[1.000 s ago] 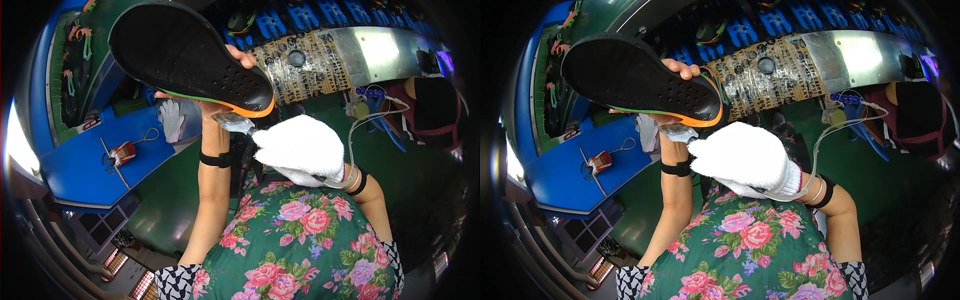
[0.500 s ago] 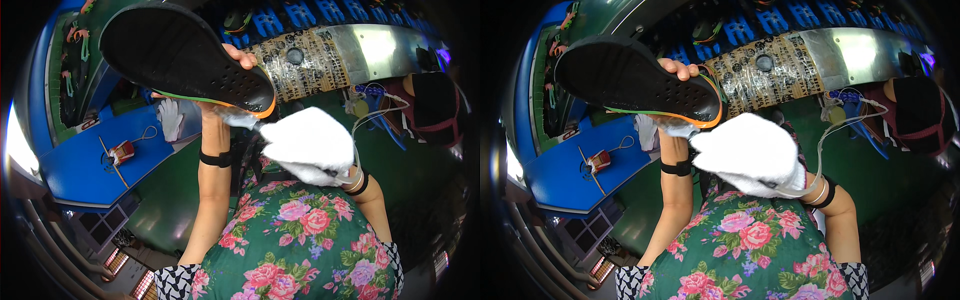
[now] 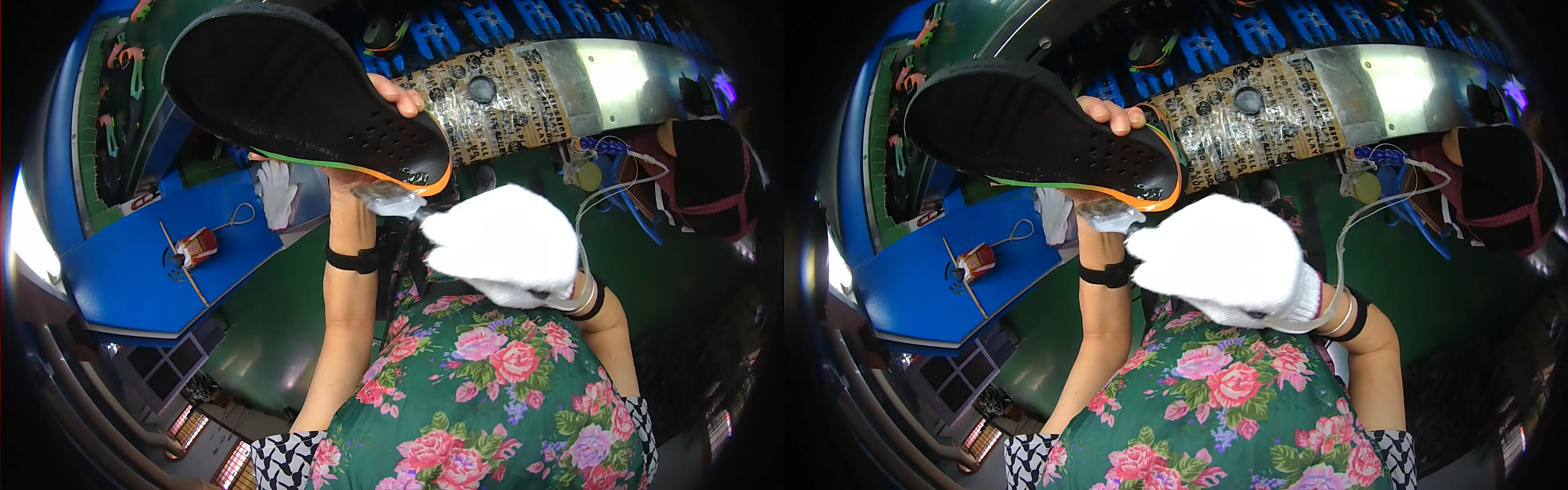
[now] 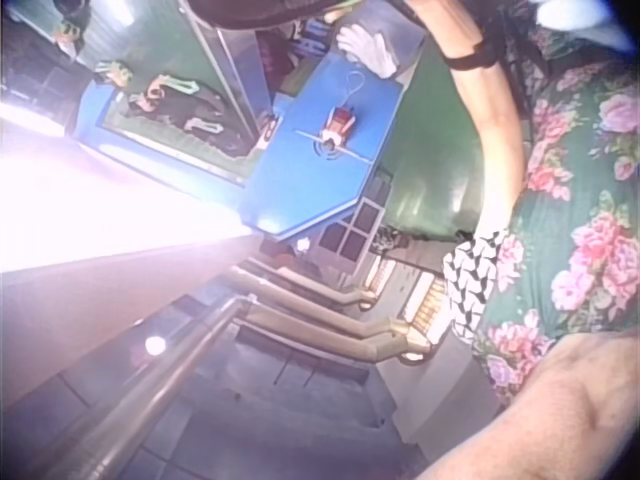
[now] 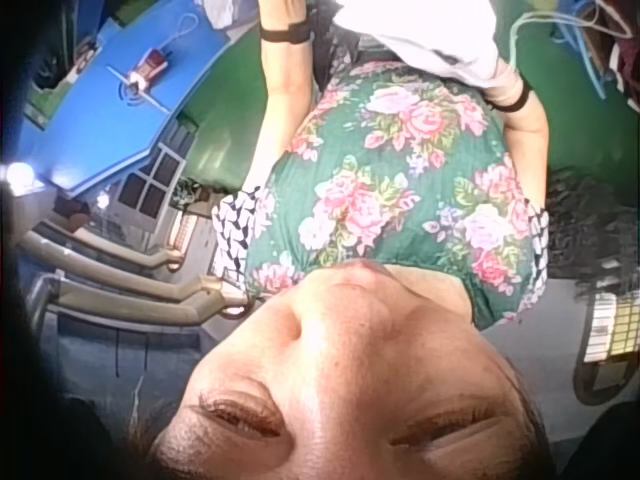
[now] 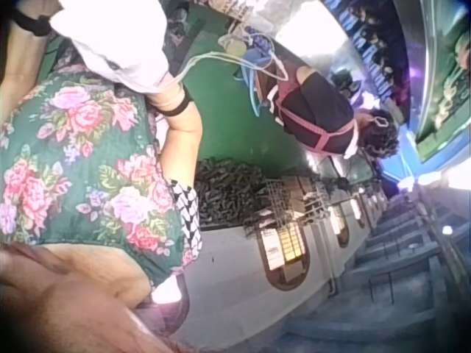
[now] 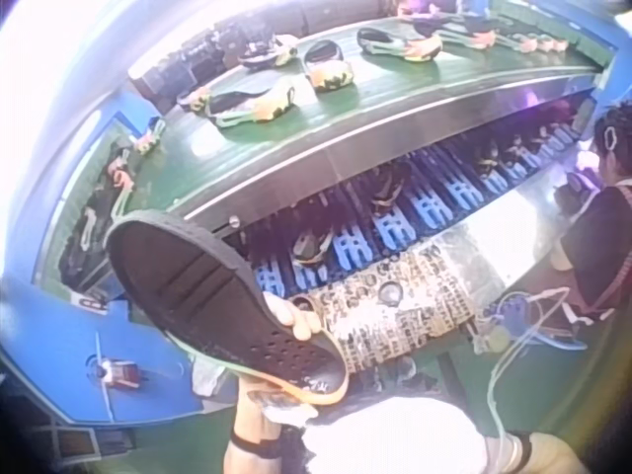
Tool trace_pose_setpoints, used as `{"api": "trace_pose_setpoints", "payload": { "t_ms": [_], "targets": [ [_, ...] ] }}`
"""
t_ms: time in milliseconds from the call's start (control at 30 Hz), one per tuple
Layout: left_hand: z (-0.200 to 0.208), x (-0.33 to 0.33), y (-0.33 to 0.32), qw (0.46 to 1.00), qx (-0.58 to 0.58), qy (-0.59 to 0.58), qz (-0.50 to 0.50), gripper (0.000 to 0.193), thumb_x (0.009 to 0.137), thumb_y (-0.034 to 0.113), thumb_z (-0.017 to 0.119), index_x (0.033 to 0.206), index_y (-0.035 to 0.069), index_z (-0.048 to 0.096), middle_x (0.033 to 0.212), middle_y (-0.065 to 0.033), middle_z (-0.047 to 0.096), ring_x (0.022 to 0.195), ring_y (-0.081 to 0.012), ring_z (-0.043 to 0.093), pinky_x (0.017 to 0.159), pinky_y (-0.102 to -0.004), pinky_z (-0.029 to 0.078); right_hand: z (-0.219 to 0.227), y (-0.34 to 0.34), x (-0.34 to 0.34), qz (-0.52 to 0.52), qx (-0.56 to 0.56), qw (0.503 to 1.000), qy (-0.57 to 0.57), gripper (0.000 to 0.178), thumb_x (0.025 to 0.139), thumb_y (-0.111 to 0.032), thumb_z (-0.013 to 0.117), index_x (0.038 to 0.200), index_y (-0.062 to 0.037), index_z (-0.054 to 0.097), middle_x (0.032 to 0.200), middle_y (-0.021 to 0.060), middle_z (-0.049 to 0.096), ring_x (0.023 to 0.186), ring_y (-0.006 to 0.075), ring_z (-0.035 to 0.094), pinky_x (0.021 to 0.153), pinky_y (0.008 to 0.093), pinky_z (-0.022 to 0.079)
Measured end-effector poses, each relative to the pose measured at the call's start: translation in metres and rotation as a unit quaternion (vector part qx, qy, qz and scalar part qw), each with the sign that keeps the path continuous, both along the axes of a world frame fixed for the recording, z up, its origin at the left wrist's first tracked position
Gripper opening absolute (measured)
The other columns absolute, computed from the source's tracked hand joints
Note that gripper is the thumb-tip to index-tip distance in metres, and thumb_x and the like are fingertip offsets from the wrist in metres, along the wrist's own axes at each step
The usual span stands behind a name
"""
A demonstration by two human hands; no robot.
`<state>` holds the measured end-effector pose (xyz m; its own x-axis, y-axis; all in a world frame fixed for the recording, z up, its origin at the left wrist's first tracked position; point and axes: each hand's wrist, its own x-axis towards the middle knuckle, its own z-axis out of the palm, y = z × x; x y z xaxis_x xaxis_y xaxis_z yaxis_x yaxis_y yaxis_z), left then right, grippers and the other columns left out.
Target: Applying adhesive or primer to the bottom of shoe soles using a pressurized applicator tool.
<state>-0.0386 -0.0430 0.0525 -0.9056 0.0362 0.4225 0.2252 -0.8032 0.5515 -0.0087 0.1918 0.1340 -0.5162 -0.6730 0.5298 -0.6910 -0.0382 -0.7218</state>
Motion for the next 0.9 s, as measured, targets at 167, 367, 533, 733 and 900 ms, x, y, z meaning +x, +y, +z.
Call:
{"api": "trace_pose_setpoints", "payload": {
  "t_ms": [167, 367, 533, 733, 900],
  "targets": [
    [-0.002, 0.001, -0.005, 1.000, 0.007, 0.021, -0.003, 0.077, 0.080, 0.055, 0.082, 0.122, -0.006, 0.061, 0.106, -0.0218, 0.071, 0.105, -0.0309, 0.067, 0.102, -0.0413, 0.048, -0.004, 0.008, -0.003, -0.047, 0.006, 0.999, -0.001, 0.030, 0.079, -0.009, 0.082, 0.108, -0.0168, 0.080, 0.111, 0.0051, 0.078, 0.093, 0.0224, 0.074, 0.081, 0.0339, 0.057],
    [-0.003, 0.002, -0.008, 1.000, 0.000, 0.014, -0.005, 0.076, 0.080, 0.055, 0.082, 0.120, -0.007, 0.062, 0.104, -0.0214, 0.071, 0.104, -0.0309, 0.068, 0.103, -0.0428, 0.048, -0.009, 0.000, 0.008, -0.043, 0.004, 0.999, 0.004, 0.029, 0.080, -0.006, 0.081, 0.107, -0.0154, 0.080, 0.111, 0.0066, 0.078, 0.091, 0.0240, 0.074, 0.080, 0.0358, 0.058],
    [-0.003, 0.006, -0.002, 1.000, 0.009, 0.002, 0.022, 0.078, 0.079, 0.056, 0.083, 0.120, -0.007, 0.061, 0.104, -0.0214, 0.071, 0.103, -0.0311, 0.068, 0.102, -0.0422, 0.049, -0.001, 0.001, 0.001, -0.008, -0.023, 0.999, -0.031, 0.031, 0.079, -0.005, 0.081, 0.109, -0.0149, 0.080, 0.110, 0.0062, 0.078, 0.091, 0.0239, 0.074, 0.080, 0.0355, 0.059],
    [-0.004, 0.007, -0.005, 0.999, 0.034, -0.012, -0.033, 0.090, 0.077, 0.067, 0.079, 0.122, -0.008, 0.059, 0.111, -0.0241, 0.068, 0.104, -0.0344, 0.067, 0.095, -0.0444, 0.055, -0.011, 0.001, -0.002, -0.113, -0.010, 0.994, -0.002, 0.027, 0.076, -0.004, 0.084, 0.102, -0.0096, 0.080, 0.101, 0.0090, 0.078, 0.084, 0.0238, 0.073, 0.071, 0.0333, 0.058],
    [0.009, 0.011, -0.003, 0.995, -0.009, -0.072, -0.071, 0.065, 0.087, 0.049, 0.078, 0.115, -0.007, 0.061, 0.101, -0.0184, 0.067, 0.097, -0.0311, 0.068, 0.097, -0.0443, 0.050, -0.020, 0.000, -0.006, 0.031, -0.075, 0.971, -0.224, 0.026, 0.075, -0.001, 0.084, 0.100, -0.0059, 0.080, 0.099, 0.0109, 0.078, 0.081, 0.0239, 0.073, 0.071, 0.0336, 0.058]
  ]
}}
